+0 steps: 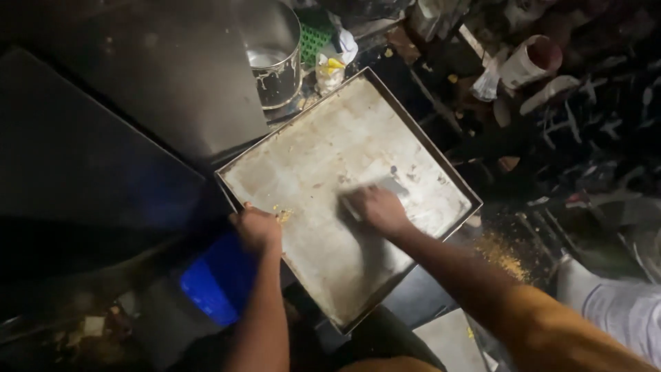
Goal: The recorder uses a metal scraper to clean residue from square baking trays and سپس places them into a storage rack in a commercial bakery.
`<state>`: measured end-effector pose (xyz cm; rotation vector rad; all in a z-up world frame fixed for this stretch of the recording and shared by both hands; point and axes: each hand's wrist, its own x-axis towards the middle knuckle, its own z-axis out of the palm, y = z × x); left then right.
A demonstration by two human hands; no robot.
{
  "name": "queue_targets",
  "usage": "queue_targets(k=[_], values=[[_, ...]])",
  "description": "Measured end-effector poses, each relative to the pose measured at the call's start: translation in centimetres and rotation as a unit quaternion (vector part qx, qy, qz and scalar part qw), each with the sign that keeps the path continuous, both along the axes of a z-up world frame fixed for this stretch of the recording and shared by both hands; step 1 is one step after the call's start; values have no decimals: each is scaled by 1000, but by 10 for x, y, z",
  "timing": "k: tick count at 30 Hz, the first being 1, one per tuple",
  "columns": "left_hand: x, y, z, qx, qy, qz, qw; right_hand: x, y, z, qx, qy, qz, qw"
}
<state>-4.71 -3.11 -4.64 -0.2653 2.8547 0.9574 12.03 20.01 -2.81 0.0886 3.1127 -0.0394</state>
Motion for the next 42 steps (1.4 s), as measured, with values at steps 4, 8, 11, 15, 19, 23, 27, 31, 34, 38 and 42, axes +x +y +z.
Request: queue_targets(k=[4,8,11,15,19,23,27,31,34,38,42], values=[[-4,2,9,-42,-36,15,998,-109,21,48,-78,42,-69,994],[0,7,3,-67,-2,34,997,-76,36,32,-75,97,-8,992],[-4,3,4,-62,-7,41,997,16,53,-13,-26,-46,-50,997],[-9,-1,-22,-64,-23,63,996,107,88,-19,-57,-81,9,995],[-5,2,-33,-67,58,28,996,53,108,5,-31,-79,-48,995],[3,9,-4,-73,19,63,995,-50,118,47,-37,-7,-11,999],[-2,8,-9,-98,-15,70,993,-60,133,26,-4,78,50,996],[4,15,24,-106,-44,57,992,37,154,-17,91,-144,22,985],[4,11,18,-102,-42,64,992,71,129,36,-51,18,122,991],[-1,16,-3,-104,-49,74,991,41,144,25,62,-29,111,991],[9,7,1,-91,-43,72,992,8,126,30,23,-40,-9,999]])
